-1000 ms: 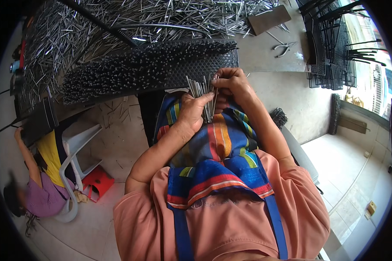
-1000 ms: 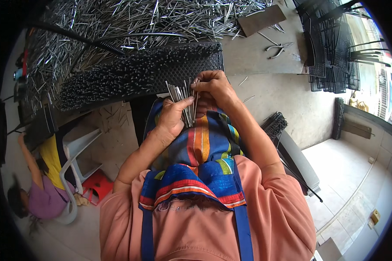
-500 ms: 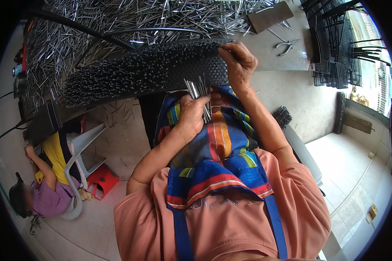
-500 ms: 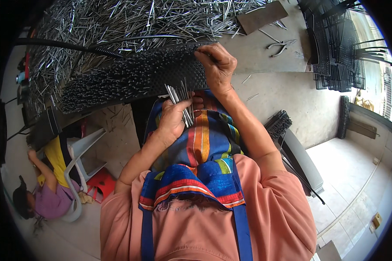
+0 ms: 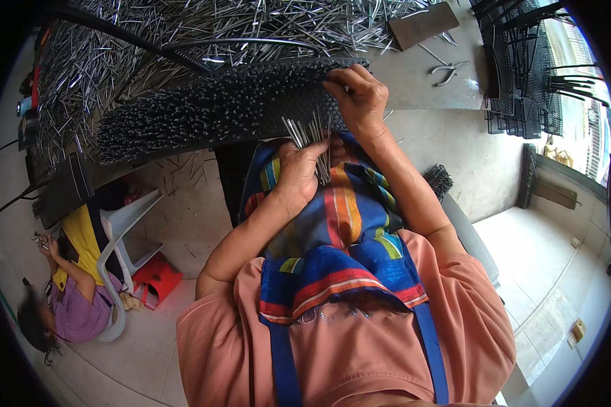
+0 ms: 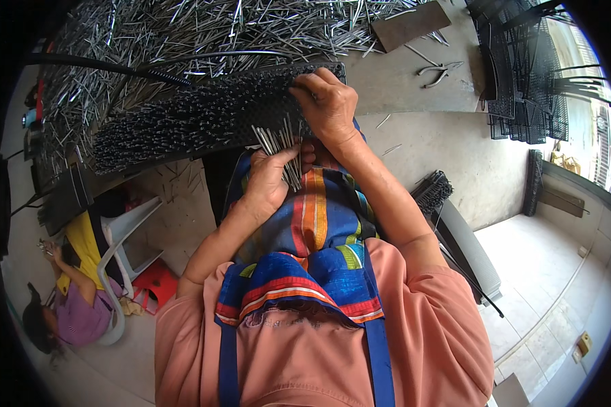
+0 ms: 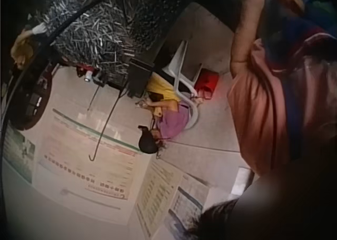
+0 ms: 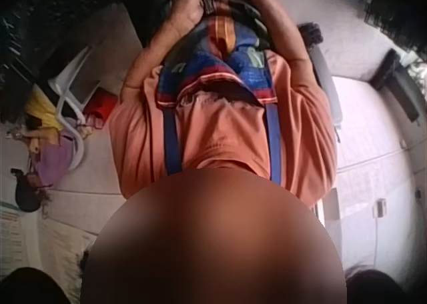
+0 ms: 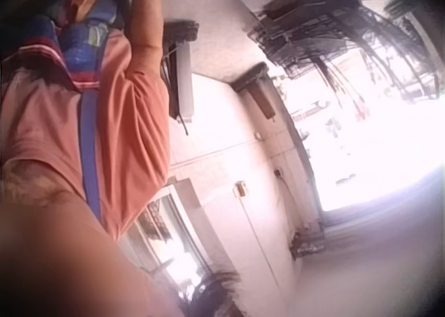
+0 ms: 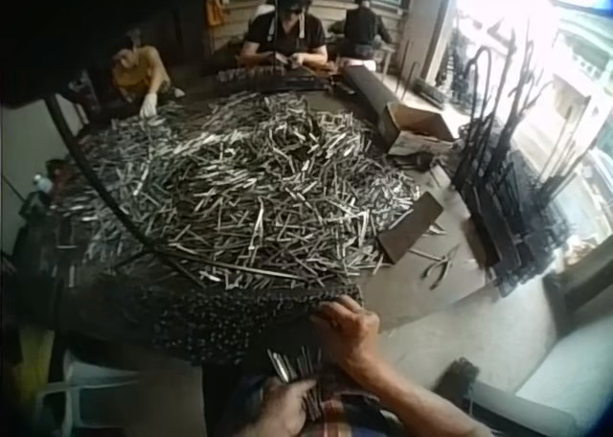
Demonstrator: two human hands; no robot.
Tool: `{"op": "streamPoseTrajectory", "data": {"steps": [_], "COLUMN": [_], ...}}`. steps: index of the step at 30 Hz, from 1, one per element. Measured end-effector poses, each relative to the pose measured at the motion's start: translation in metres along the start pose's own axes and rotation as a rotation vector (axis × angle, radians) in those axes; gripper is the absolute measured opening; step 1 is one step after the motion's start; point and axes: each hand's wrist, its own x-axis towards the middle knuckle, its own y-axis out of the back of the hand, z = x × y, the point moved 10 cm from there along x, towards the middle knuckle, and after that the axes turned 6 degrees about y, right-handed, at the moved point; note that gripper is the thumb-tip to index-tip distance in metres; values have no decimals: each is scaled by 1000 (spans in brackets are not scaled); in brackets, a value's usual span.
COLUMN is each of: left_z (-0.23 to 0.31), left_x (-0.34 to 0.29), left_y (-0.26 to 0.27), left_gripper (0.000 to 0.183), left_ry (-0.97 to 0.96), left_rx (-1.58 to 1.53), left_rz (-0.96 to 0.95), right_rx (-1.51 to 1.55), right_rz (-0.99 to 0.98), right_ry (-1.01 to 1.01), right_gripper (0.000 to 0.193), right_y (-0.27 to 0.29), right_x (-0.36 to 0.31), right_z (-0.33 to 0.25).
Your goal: The recorder is sorting and arranging thin metal rods on a workbench.
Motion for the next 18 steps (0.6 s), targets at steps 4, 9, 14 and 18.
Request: {"op": "streamPoseTrajectory", "data": {"steps": [4, 9, 14, 18], "left_z": [-1, 0, -4, 0], "left_x": [4, 6, 6, 2], "left_y": [1, -1, -6, -15], "left_gripper": [15, 18, 16, 17], "left_ry": [11, 22, 20, -9], "left_rx": [18, -5, -4, 67], "left_rz": [-19, -28, -71, -76], "right_rx": [51, 71, 552, 627], "right_rz": [21, -97, -445, -382], "right_ry": [66, -33, -682, -818], "right_gripper": [15, 13, 13, 10], "right_y": [1, 6, -27, -22], "right_x": [1, -10, -70, -76], "right_z": [-1, 0, 40, 49]}}
